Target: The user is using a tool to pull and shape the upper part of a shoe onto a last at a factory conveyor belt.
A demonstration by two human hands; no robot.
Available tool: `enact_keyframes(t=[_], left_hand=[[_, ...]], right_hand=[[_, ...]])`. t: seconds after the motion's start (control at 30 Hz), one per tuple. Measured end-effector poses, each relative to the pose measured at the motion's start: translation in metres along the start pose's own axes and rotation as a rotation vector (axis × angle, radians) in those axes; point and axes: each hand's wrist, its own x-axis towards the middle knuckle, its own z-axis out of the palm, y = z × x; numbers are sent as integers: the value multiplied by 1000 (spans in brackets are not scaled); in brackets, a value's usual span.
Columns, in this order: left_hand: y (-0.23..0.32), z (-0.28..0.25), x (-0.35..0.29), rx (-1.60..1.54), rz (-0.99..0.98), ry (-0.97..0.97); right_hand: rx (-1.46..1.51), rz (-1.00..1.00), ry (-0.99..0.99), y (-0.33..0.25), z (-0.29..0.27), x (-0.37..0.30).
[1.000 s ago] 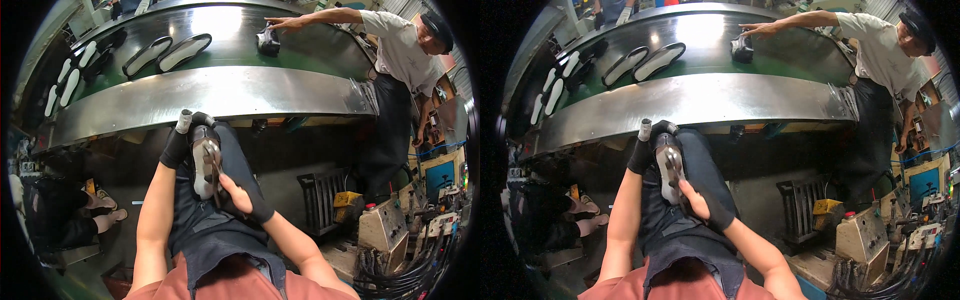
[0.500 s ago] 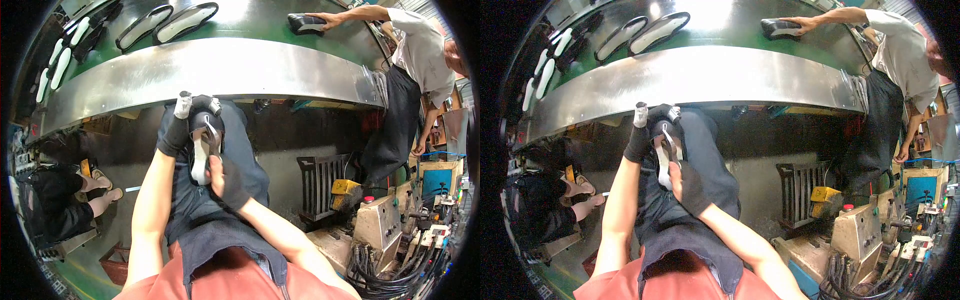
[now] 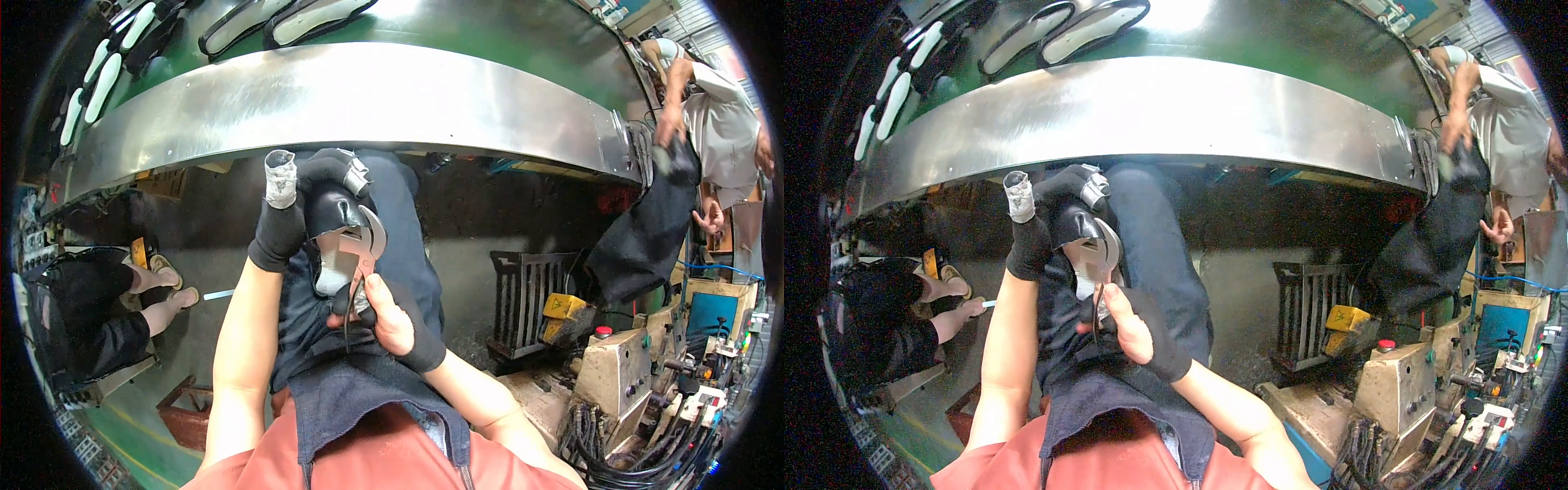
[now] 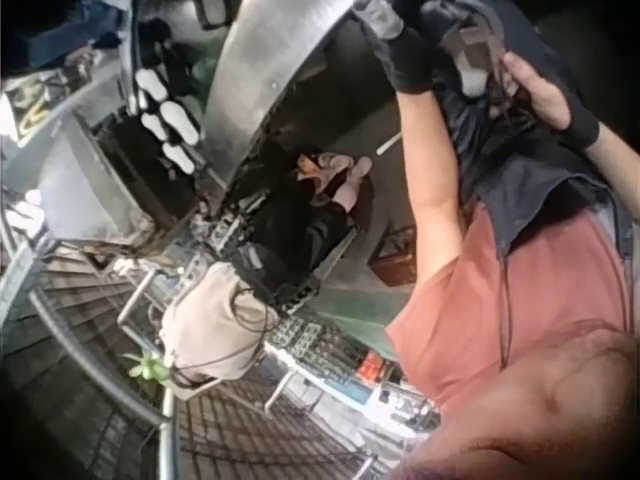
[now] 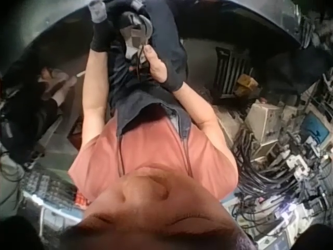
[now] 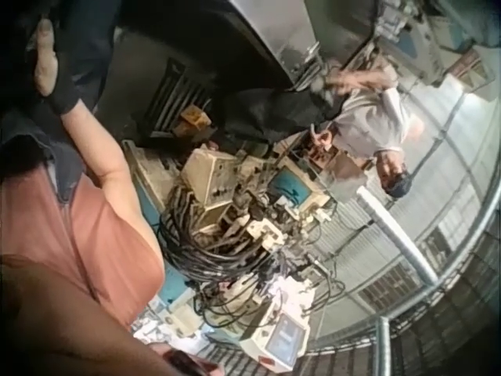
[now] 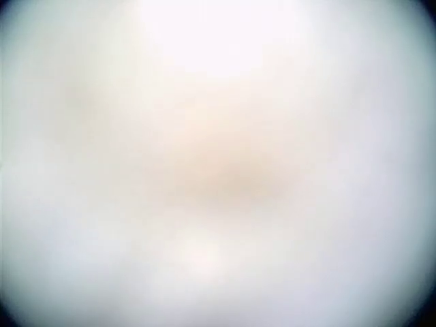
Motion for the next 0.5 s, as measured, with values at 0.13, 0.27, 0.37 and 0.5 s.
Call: enact_keyframes(t=[0.13, 0.27, 0.37, 0.5], left_hand=[[-4, -1, -2, 81, 18, -26], [-9, 4, -13, 26, -41, 155], [9, 22, -36, -191, -169, 212], [51, 48, -79, -304, -367, 131]], right_hand=[[-647, -260, 214, 31, -12, 8], [-720, -531, 252, 63, -21, 19], [-1058, -54, -92, 29, -39, -13], [-1212, -523, -249, 58, -79, -62]])
